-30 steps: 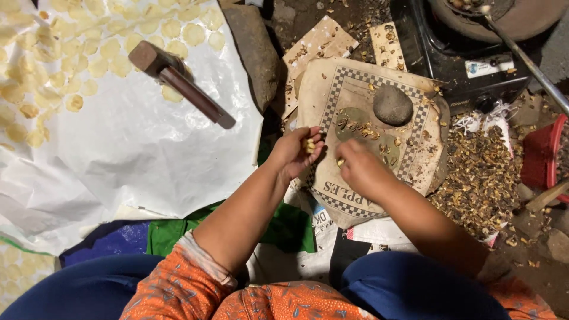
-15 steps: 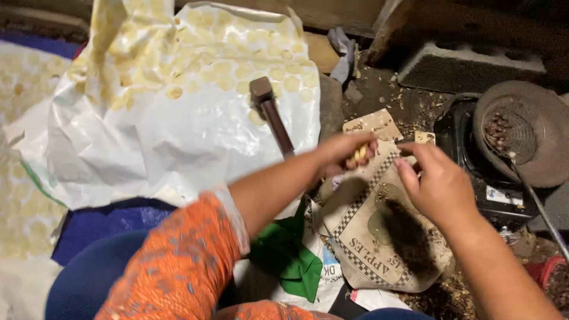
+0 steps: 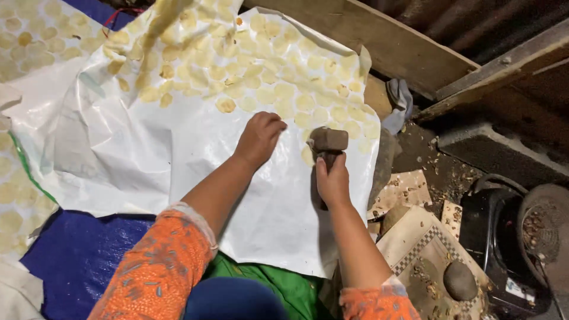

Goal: Cracking and flattening roasted seeds using stones and a mallet.

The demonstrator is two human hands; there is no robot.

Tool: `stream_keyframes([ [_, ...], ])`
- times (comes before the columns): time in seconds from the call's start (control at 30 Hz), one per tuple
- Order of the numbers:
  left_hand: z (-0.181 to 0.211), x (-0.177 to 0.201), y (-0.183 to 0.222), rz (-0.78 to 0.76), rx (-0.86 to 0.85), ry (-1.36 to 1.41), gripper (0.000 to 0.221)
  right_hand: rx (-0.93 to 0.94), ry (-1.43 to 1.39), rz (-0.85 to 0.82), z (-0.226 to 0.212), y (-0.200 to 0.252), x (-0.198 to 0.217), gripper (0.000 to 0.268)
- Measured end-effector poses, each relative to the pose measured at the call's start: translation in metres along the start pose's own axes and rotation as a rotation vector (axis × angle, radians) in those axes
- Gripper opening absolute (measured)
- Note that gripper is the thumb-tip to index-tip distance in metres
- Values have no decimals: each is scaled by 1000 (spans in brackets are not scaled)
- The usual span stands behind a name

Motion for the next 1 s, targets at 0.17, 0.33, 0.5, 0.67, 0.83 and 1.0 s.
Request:
stream_keyframes([
  [0.17, 8, 11, 19, 90, -132, -279, 12, -212, 23, -84, -73, -26, 54, 41],
  [0.33, -7, 12, 9, 54, 26, -212, 9, 71, 173, 28, -43, -2, 28, 41],
  [0.5, 4, 0, 1, 21, -9, -193, 11, 22, 114, 3, -86, -27, 45, 37],
  [0.67, 7, -10, 2, -8, -31, -290, 12, -5, -395, 150, -151, -41, 91, 23],
  [0.83, -22, -4, 10, 37, -44, -430, 13, 162, 81, 58, -103, -38, 0, 37],
  [1.0, -8, 46, 21, 124, -34, -255, 18, -84, 239, -220, -115, -54, 0, 45],
])
Point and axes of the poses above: each hand's wrist, its own y-axis away from the middle knuckle, its own x-axis out of the back of the hand, z = x × y, the point moved 9 cm from there along -y, towards the middle knuckle, and after that the axes turned 13 degrees about x, right-handed, at the moved point
